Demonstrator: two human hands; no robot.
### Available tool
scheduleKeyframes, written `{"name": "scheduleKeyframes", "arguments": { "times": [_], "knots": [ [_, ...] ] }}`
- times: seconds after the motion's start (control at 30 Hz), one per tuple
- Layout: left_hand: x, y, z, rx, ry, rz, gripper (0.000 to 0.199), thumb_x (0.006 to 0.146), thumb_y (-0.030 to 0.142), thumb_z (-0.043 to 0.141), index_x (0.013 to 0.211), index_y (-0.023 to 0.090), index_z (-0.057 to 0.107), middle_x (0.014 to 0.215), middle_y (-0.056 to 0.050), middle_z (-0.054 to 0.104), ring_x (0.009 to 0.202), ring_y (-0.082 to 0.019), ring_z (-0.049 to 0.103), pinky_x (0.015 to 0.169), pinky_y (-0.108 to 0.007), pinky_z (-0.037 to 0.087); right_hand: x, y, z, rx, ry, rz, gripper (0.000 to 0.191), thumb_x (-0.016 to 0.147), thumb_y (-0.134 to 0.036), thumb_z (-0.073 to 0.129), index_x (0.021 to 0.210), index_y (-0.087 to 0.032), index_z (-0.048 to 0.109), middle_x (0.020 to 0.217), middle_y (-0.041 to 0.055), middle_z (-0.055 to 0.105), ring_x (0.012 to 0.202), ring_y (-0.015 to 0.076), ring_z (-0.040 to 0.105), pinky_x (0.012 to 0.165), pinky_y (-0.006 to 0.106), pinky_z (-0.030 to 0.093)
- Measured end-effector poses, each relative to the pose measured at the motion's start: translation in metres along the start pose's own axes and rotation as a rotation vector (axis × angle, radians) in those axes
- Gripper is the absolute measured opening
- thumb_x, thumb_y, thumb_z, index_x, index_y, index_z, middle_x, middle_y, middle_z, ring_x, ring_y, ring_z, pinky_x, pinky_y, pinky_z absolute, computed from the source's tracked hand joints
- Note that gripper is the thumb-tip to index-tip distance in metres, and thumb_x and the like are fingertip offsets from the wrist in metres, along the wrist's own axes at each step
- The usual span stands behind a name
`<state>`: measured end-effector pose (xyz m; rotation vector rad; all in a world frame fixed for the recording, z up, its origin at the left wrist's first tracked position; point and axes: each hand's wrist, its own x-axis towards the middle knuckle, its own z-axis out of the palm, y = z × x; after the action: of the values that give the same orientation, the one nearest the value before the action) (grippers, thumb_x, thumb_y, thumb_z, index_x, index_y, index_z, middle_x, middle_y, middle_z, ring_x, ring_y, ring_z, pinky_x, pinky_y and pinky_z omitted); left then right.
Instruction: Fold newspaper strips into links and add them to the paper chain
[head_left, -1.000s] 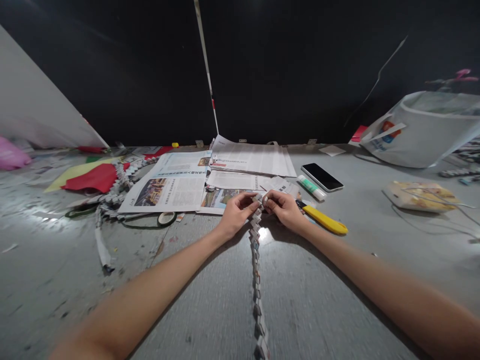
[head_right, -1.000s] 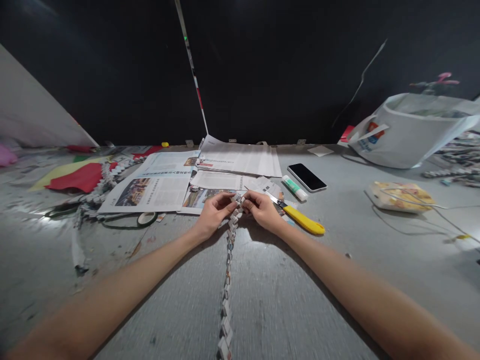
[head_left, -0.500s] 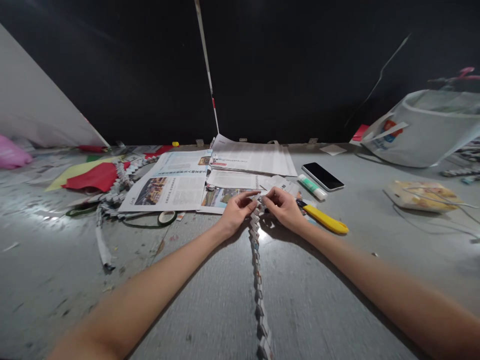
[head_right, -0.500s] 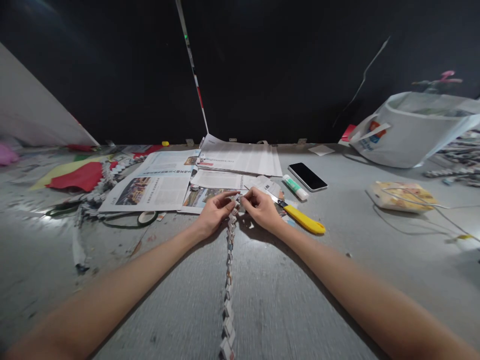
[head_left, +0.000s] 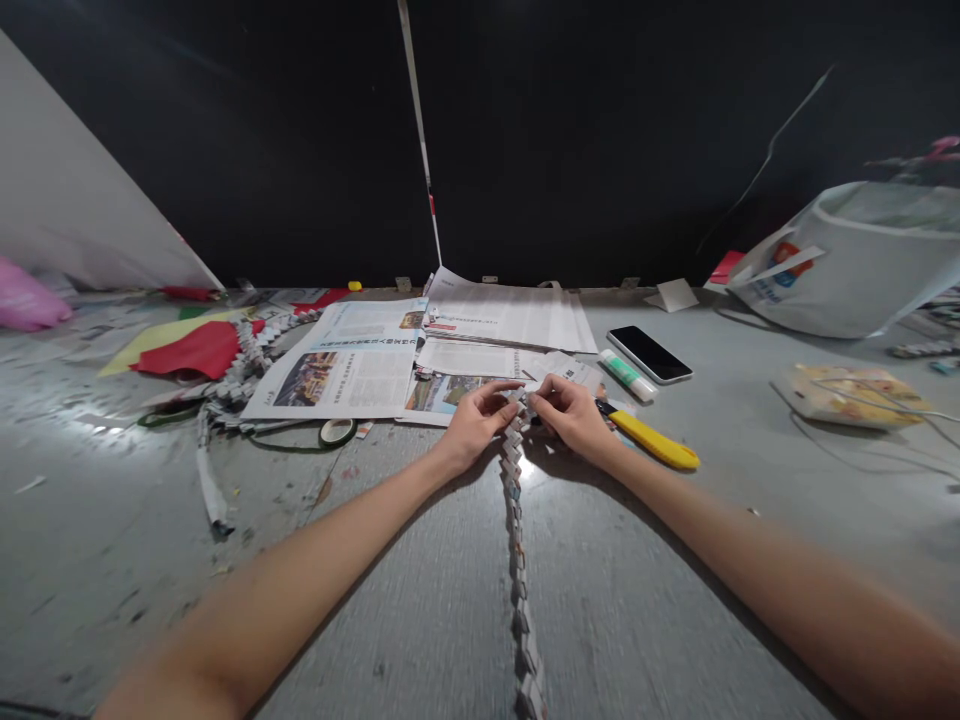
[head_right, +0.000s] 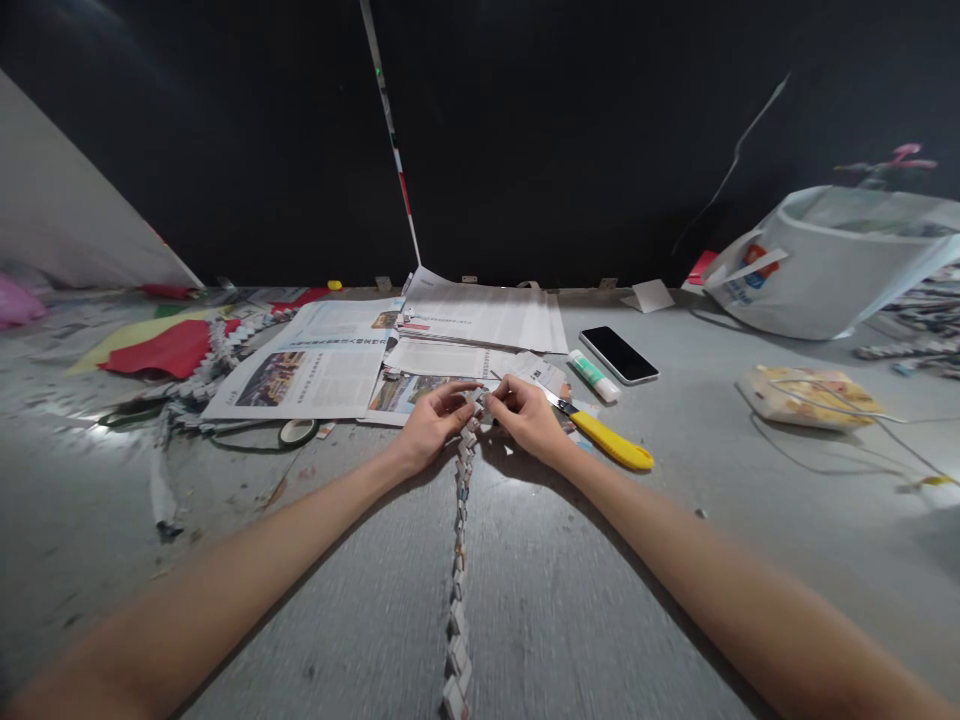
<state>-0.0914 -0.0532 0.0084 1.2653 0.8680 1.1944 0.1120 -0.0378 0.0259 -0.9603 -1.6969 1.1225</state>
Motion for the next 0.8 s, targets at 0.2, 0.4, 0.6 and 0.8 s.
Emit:
{"name": "scheduleKeyframes", "arguments": {
  "times": [0.2, 0.4, 0.6, 0.8],
  "knots": [
    [-0.0013, 0.0037, 0.001, 0.048, -0.009, 0.012, 0.062, 0.085, 0.056, 0.091, 0.132, 0.019, 0.075, 0.077, 0.0, 0.062, 0.071, -0.014, 0.057, 0.067, -0.029, 0.041, -0.0009, -0.0038, -0.0002, 0.004, 0.0, 0.016, 0.048, 0.095, -0.065, 0.075, 0.081, -0.025, 0.052, 0.058, -0.0058, 0.051, 0.05, 0.0116, 0.045, 0.046, 0.026, 0.034],
    [-0.0029, 0.0071, 0.0049, 0.131, 0.005, 0.081, 0.064, 0.088, 0.056, 0.09, 0.133, 0.016, 0.069, 0.079, 0.001, 0.06, 0.075, -0.015, 0.057, 0.071, -0.028, 0.045, 0.0004, -0.0047, 0.0005, -0.036, 0.028, -0.004, 0.046, 0.095, -0.064, 0.072, 0.08, -0.025, 0.054, 0.061, -0.0052, 0.051, 0.053, 0.0123, 0.045, 0.049, 0.027, 0.036],
    [-0.0041, 0.0064, 0.0059, 0.255, 0.032, 0.136, 0.054, 0.094, 0.055, 0.083, 0.129, 0.018, 0.068, 0.076, 0.002, 0.057, 0.071, -0.015, 0.054, 0.068, -0.027, 0.044, 0.0021, -0.0021, 0.0014, -0.082, 0.038, -0.085, 0.043, 0.097, -0.062, 0.072, 0.082, -0.024, 0.06, 0.07, -0.0001, 0.062, 0.064, 0.0167, 0.056, 0.059, 0.03, 0.046],
    [-0.0057, 0.0076, 0.0061, 0.317, 0.034, 0.151, 0.051, 0.097, 0.057, 0.079, 0.128, 0.018, 0.067, 0.076, 0.001, 0.061, 0.072, -0.017, 0.061, 0.07, -0.029, 0.048, 0.0029, 0.0016, 0.0009, -0.156, 0.041, -0.13, 0.035, 0.098, -0.055, 0.07, 0.084, -0.023, 0.064, 0.071, 0.0018, 0.066, 0.067, 0.0183, 0.059, 0.063, 0.032, 0.047]
  ]
}}
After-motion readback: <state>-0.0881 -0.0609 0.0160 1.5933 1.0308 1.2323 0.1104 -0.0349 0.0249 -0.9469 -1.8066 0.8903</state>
